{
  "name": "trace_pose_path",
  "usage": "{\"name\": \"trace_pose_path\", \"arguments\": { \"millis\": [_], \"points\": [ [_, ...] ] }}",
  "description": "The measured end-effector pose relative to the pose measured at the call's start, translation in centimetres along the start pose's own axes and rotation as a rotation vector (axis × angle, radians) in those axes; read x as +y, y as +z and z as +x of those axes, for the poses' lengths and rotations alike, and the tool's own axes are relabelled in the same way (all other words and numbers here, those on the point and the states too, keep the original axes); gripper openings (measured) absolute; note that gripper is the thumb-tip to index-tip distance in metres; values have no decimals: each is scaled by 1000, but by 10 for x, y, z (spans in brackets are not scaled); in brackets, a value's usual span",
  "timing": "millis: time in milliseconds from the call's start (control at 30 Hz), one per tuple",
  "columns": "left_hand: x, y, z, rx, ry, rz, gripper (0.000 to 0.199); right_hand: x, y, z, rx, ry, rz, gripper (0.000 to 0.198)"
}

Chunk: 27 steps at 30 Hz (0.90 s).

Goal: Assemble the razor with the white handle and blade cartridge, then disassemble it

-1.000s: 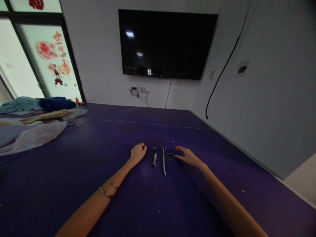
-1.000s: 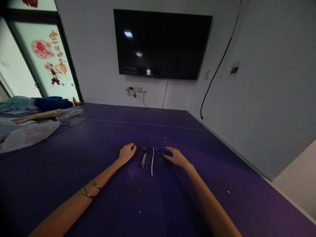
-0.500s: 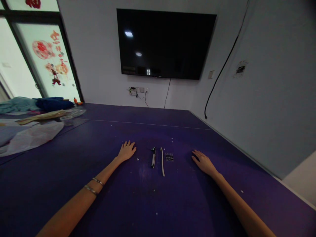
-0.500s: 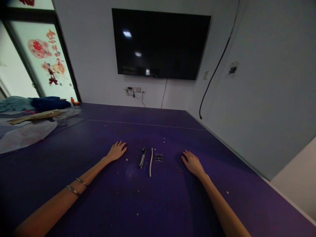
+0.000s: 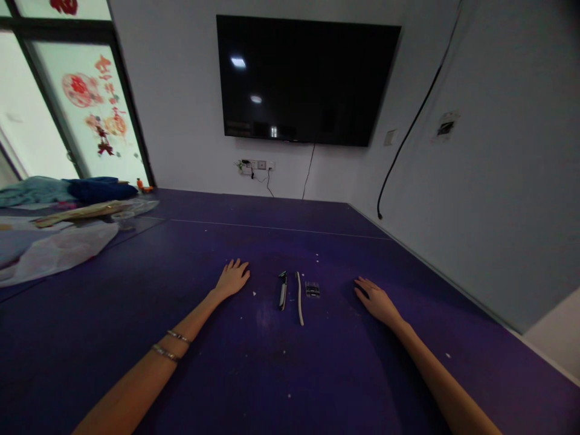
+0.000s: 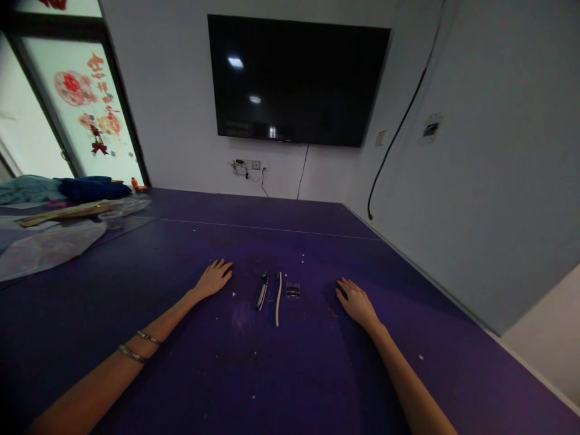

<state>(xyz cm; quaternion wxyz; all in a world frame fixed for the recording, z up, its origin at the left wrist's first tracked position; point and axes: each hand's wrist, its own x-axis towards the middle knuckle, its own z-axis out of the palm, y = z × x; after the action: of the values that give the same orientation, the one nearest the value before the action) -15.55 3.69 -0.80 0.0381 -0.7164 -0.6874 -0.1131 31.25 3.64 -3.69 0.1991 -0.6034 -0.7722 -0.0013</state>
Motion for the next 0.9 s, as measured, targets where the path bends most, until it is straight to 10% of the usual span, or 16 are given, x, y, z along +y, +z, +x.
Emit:
{"name": "trace_pose_path", "arguments": {
  "millis": [900],
  "points": [
    [-1,1,-1,8,4,-10,49,-1,-1,0,-2,-12,-27,48]
  ]
}}
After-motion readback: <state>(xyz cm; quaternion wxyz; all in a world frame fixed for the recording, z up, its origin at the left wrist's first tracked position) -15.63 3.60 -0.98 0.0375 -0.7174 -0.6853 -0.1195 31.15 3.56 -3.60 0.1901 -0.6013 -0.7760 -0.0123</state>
